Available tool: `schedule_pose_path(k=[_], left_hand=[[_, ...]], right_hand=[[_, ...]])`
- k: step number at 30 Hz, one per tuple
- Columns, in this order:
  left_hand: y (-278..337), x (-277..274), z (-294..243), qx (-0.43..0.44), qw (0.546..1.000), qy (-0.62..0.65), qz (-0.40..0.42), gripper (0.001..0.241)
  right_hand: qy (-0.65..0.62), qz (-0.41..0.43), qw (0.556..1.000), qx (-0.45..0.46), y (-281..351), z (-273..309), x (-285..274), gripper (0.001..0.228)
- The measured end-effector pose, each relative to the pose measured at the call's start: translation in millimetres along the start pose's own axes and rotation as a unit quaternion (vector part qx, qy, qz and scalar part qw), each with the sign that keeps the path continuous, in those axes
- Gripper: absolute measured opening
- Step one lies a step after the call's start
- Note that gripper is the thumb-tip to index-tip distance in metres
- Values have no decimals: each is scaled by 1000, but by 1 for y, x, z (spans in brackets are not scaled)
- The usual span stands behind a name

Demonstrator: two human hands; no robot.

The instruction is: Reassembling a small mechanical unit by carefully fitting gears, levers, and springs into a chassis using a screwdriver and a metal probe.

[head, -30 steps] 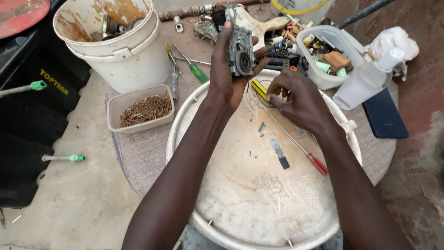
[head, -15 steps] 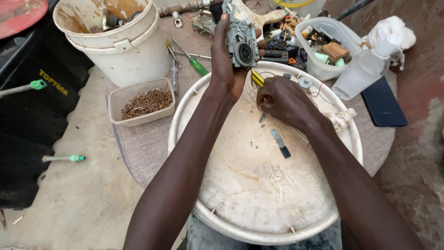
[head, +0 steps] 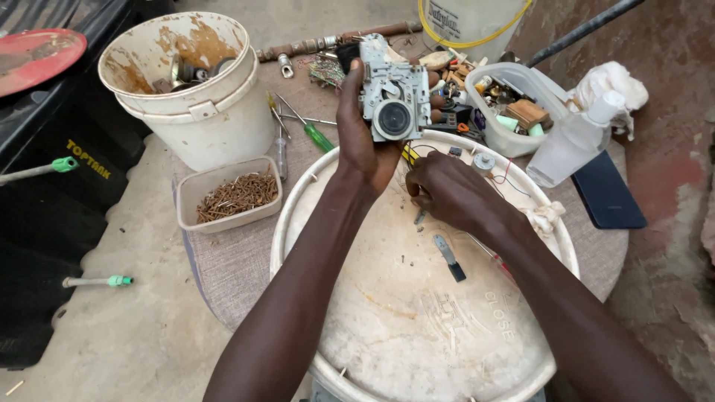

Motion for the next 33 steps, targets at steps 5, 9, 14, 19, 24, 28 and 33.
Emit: schedule_pose_path(k=[5,9,14,19,24,28,33], left_hand=[[-1,-1,7,-13,1000,5,7,70],[-1,3,11,-23,999,17,29,70],[1,5,10,-24,999,9,33,68],[-2,2,8,-12,999,-4,51,67],[2,0,3,-17,999,-43,4,73],[4,-5,5,-10,999,-51,8,73],[6,-5,12,-43,999,-25,7,78]], right_hand=[[29,29,999,-4,-6,-1,3,19],[24,54,998,24,-3,-7,7,16],[-15,66,997,45,1,-6,-2,14],[-52,42,997,31,12,-3,-24,12],[-57,92,994,-6,25,8,-12,11],[-47,83,995,-4,33,14,-7,9],[9,32,998,-47,24,12,3,10]])
Point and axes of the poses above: each hand's wrist, its own y-axis away from the middle knuckle, its own x-axis out of the palm, z = x × y, the point moved 8 cm from there along -y, towards the middle knuckle, and after that the axes turned 11 degrees about z, right-handed, at the moved point
